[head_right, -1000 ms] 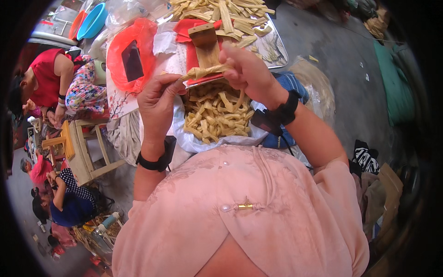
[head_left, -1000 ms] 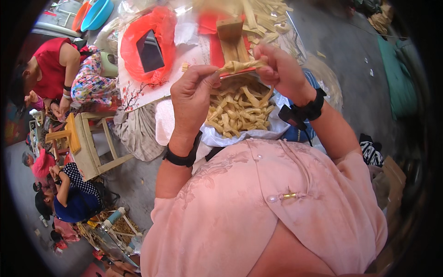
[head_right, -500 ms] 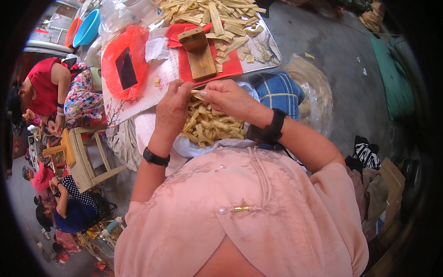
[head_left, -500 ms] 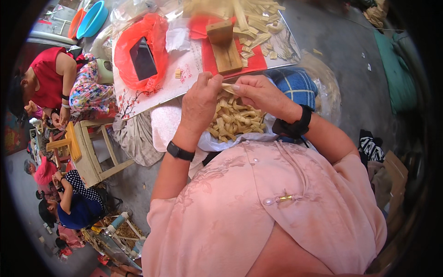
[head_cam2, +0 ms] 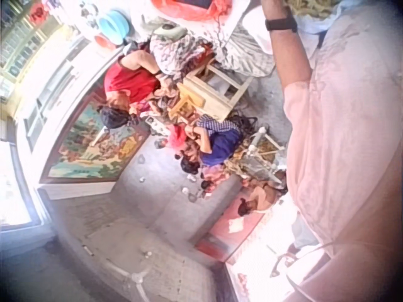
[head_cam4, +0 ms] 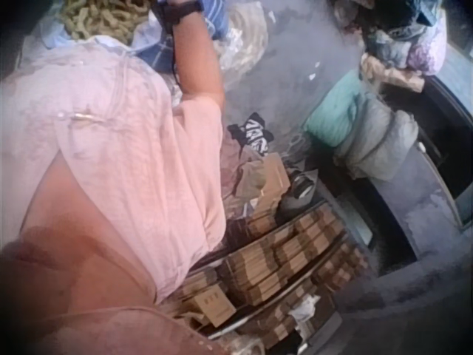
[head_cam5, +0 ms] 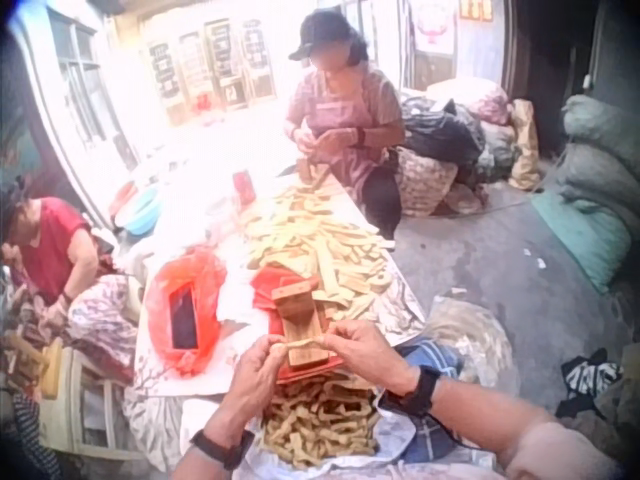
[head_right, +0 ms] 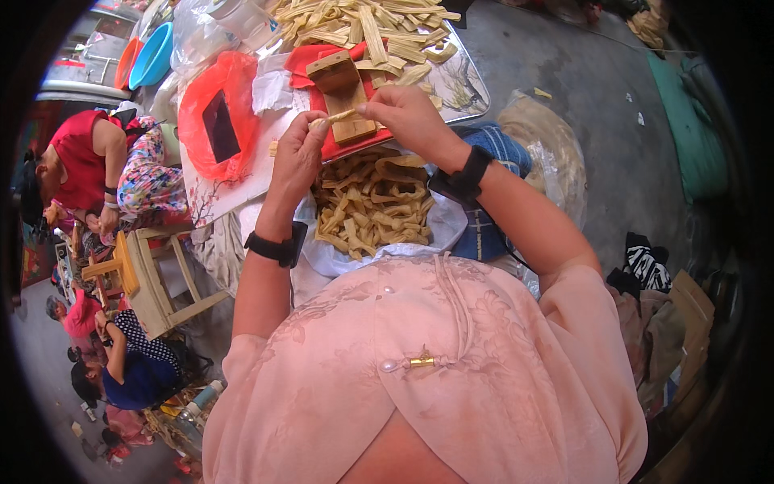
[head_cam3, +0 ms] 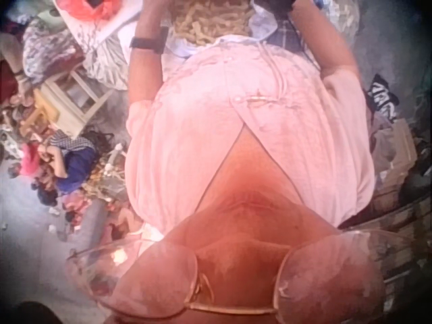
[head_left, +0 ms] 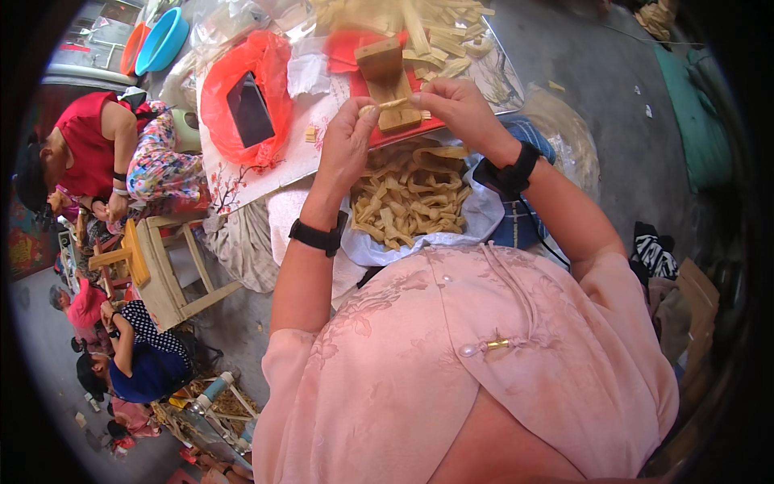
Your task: The person uses their hands to fold long, thin strips of dried bean curd, using a small wooden jig to assist in the folding process before placing them into a container.
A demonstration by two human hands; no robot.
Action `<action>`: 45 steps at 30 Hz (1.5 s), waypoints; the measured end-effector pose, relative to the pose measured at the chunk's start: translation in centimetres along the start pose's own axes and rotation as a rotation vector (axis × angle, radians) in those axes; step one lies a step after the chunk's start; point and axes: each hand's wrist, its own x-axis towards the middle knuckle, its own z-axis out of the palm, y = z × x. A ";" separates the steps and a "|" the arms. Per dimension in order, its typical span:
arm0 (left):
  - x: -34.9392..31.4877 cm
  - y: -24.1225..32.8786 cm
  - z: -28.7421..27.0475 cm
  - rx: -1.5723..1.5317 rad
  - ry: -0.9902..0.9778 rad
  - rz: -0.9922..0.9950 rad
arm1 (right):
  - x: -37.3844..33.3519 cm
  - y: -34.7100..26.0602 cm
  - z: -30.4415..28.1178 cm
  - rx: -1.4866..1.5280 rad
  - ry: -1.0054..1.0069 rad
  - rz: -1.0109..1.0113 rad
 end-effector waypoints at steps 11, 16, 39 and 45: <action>2.1 0.5 0.6 0.604 0.134 -0.060 | 2.5 1.9 0.7 -0.337 0.123 -0.246; -0.5 -0.4 -0.4 0.749 0.187 0.099 | 0.4 1.2 -0.6 -0.537 0.170 -0.146; -7.2 3.5 3.7 -0.531 -0.125 -0.409 | -6.6 -2.4 3.6 -0.081 -0.045 -0.450; -6.9 4.6 3.2 0.537 0.294 0.341 | -6.3 -2.4 4.0 0.761 -0.208 0.193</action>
